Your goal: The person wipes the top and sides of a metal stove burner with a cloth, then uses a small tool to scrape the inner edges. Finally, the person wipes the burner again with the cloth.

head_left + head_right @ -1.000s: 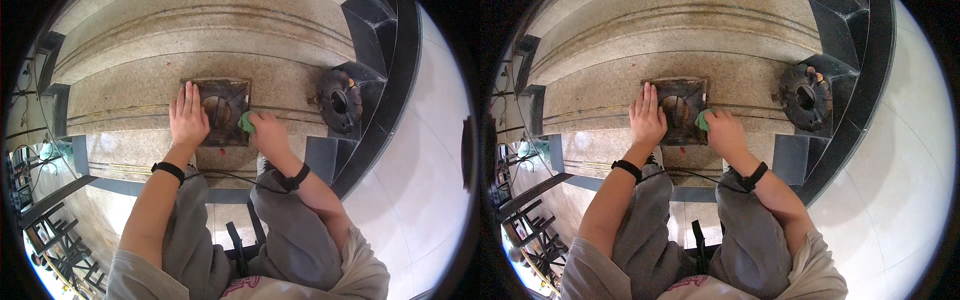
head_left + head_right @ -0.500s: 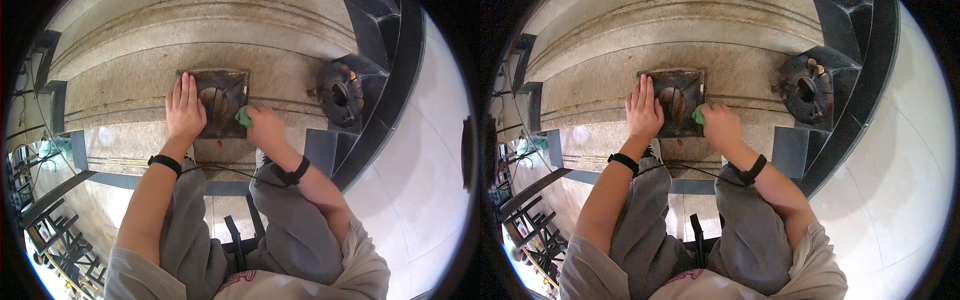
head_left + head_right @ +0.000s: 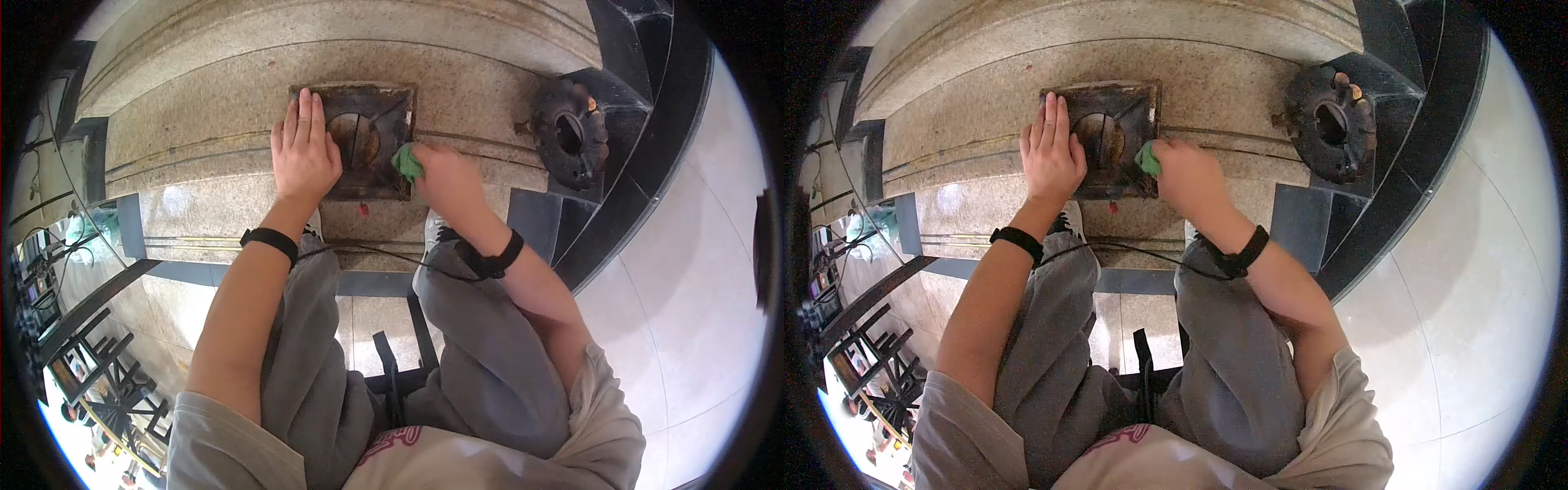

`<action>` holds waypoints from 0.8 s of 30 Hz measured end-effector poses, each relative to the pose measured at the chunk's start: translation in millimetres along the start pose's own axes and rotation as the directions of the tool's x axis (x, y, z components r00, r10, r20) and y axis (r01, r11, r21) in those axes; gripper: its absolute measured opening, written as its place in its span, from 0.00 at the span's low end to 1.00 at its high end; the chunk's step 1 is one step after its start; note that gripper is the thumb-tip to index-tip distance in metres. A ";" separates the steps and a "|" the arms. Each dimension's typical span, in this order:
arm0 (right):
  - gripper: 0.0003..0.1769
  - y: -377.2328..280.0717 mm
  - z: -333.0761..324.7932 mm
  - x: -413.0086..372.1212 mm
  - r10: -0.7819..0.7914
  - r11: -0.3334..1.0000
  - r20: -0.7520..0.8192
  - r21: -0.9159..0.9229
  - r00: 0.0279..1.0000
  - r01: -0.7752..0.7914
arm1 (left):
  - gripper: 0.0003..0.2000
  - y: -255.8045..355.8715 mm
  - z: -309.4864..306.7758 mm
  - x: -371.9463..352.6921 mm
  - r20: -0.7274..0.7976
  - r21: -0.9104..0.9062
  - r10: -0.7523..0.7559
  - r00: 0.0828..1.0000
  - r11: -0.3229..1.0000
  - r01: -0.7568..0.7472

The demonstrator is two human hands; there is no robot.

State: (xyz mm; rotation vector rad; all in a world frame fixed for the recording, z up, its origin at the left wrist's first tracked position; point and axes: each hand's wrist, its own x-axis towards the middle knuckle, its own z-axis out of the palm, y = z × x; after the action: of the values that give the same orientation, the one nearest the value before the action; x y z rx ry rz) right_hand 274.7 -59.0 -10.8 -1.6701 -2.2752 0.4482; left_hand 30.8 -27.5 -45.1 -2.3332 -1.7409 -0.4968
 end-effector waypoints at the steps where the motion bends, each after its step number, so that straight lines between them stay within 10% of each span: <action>1: 0.07 -1.8 0.2 -3.9 -0.005 1.000 0.006 0.002 1.000 0.005 | 0.32 0.2 0.1 0.2 0.005 0.002 -0.001 1.000 1.000 0.001; 24: 0.10 5.3 -2.8 32.2 0.061 0.997 -0.007 0.045 0.998 -0.060 | 0.32 -0.9 0.7 -1.3 -0.010 0.016 0.018 1.000 1.000 -0.018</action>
State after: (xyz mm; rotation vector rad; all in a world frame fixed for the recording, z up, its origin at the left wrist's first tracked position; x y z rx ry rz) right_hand 271.0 -26.5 -8.9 -1.7195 -2.1974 0.5012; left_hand 29.8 -28.2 -46.3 -2.3288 -1.7119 -0.4891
